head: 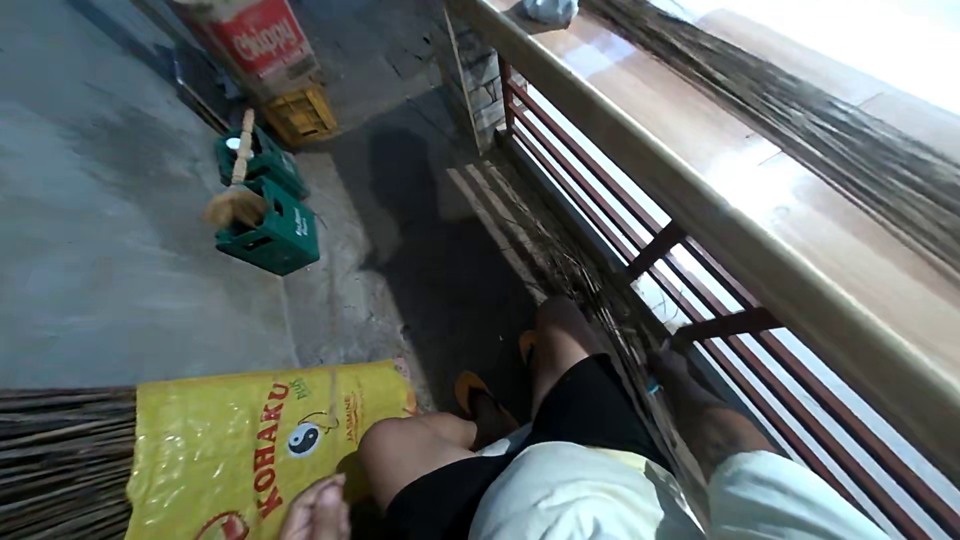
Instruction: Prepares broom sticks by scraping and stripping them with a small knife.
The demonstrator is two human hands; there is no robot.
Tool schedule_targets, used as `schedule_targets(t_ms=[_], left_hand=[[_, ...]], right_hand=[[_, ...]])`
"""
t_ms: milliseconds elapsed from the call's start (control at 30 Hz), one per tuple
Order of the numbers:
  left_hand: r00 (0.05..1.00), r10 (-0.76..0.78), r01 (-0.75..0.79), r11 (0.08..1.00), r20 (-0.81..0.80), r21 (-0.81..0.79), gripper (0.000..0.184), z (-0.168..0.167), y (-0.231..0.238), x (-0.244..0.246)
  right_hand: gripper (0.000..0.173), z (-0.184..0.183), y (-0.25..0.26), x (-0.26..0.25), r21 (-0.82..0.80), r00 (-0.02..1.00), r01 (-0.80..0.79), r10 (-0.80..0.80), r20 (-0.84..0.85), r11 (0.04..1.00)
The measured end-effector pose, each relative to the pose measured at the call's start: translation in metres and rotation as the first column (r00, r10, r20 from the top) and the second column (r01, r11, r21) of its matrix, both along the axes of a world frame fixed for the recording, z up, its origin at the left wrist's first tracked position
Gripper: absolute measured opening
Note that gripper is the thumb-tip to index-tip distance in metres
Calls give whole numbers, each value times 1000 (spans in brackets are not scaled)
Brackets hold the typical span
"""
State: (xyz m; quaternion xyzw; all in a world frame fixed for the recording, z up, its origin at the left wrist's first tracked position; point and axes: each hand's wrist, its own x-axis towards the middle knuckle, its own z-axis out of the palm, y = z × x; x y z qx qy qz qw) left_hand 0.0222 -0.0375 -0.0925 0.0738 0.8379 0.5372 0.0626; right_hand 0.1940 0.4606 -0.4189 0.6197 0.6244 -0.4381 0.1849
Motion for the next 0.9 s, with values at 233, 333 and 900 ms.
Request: schedule_targets(t_ms=[233, 333, 900], left_hand=[[961, 74, -65, 997, 267, -45, 22, -82, 34, 18], [930, 84, -76, 996, 358, -36, 23, -101, 35, 26], [913, -23, -90, 962, 406, 259, 21, -99, 59, 33]], right_hand=[[45, -24, 17, 20, 93, 968, -211, 195, 156, 973], [46, -30, 24, 13, 211, 998, -53, 47, 35, 976], [44, 208, -219, -143, -298, 352, -819, 18, -936, 491]])
